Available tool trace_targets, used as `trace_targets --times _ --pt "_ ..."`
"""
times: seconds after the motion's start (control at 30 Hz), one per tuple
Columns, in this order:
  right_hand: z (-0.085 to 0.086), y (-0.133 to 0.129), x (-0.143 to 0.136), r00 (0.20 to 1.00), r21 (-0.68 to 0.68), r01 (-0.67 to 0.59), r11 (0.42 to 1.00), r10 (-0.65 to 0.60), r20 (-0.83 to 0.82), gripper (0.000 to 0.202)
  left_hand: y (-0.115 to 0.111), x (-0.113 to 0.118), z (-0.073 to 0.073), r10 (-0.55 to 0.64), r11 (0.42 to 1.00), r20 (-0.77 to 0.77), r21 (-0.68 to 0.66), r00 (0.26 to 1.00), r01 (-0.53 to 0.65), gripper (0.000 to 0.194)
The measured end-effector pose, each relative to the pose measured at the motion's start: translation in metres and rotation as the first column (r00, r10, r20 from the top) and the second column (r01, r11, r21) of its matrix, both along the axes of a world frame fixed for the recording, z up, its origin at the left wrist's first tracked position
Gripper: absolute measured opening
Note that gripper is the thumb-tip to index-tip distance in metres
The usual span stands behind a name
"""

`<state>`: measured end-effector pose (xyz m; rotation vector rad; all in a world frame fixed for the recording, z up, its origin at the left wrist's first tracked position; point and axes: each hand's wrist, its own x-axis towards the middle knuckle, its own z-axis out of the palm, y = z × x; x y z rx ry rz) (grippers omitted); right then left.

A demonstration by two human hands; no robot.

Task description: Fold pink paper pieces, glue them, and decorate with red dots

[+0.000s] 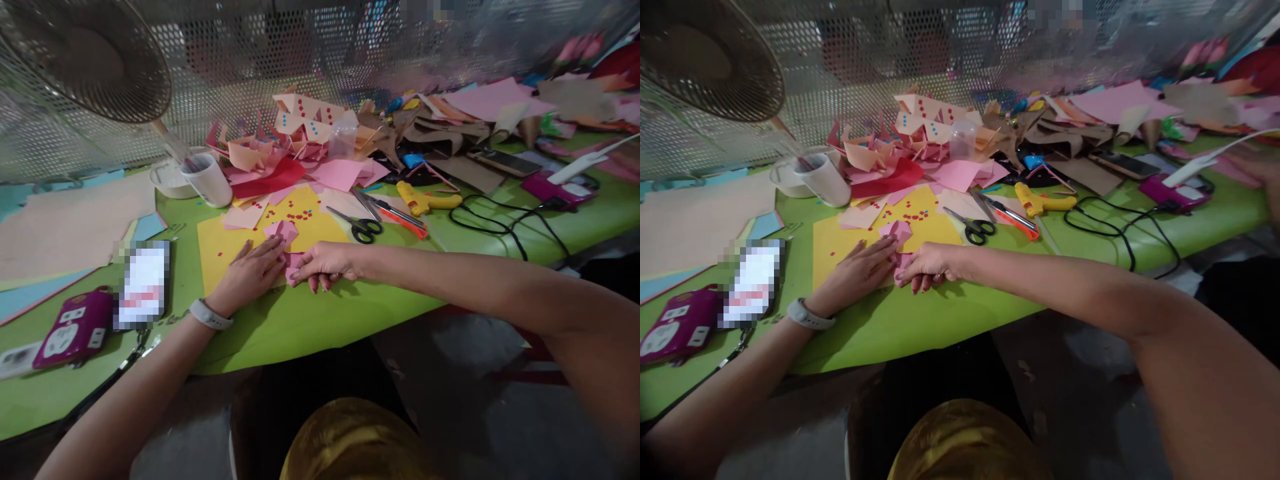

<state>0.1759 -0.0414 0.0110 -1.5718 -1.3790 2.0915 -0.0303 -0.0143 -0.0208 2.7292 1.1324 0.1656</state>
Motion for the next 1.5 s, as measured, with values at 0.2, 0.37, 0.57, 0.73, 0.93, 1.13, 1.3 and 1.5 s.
trace_targets --times 0.2,0.37,0.57,0.73,0.93,1.13,1.3,1.5 --pt "-0.002 0.003 -0.002 0.997 0.003 -0.013 1.000 0.013 0.078 0.012 0.000 0.000 0.002 0.006 1.000 -0.018 -0.008 1.000 -0.006 0.050" --pt "-0.006 0.003 -0.005 0.992 0.041 -0.046 0.998 0.041 0.118 0.016 0.000 0.000 0.001 0.002 1.000 -0.020 -0.015 1.000 -0.003 0.052" --pt "0.003 -0.010 0.003 0.987 0.161 -0.084 0.983 0.060 0.146 0.019 0.000 0.000 0.001 -0.001 1.000 -0.004 -0.008 1.000 0.001 0.050" --pt "0.005 -0.035 0.012 0.928 0.844 -0.257 0.471 -0.126 0.352 0.032 -0.001 -0.002 0.002 -0.019 1.000 0.017 -0.018 1.000 0.019 0.050" --pt "-0.030 -0.049 0.013 0.754 0.753 -0.656 -0.047 0.006 0.657 0.081 0.001 -0.002 -0.001 0.006 1.000 -0.009 -0.014 1.000 -0.006 0.048" --pt "-0.041 -0.053 0.013 0.706 0.706 -0.708 -0.027 -0.025 0.708 0.092 0.001 -0.001 -0.001 0.002 1.000 -0.012 -0.008 1.000 -0.002 0.051" --pt "-0.038 -0.052 0.013 0.698 0.697 -0.716 -0.021 -0.018 0.716 0.093 0.001 -0.001 -0.001 0.002 1.000 -0.027 0.002 1.000 -0.002 0.051" --pt "-0.038 -0.057 0.023 0.682 0.683 -0.731 0.006 -0.031 0.730 0.087 0.004 -0.001 -0.002 0.014 0.999 -0.051 -0.029 0.999 -0.016 0.051"
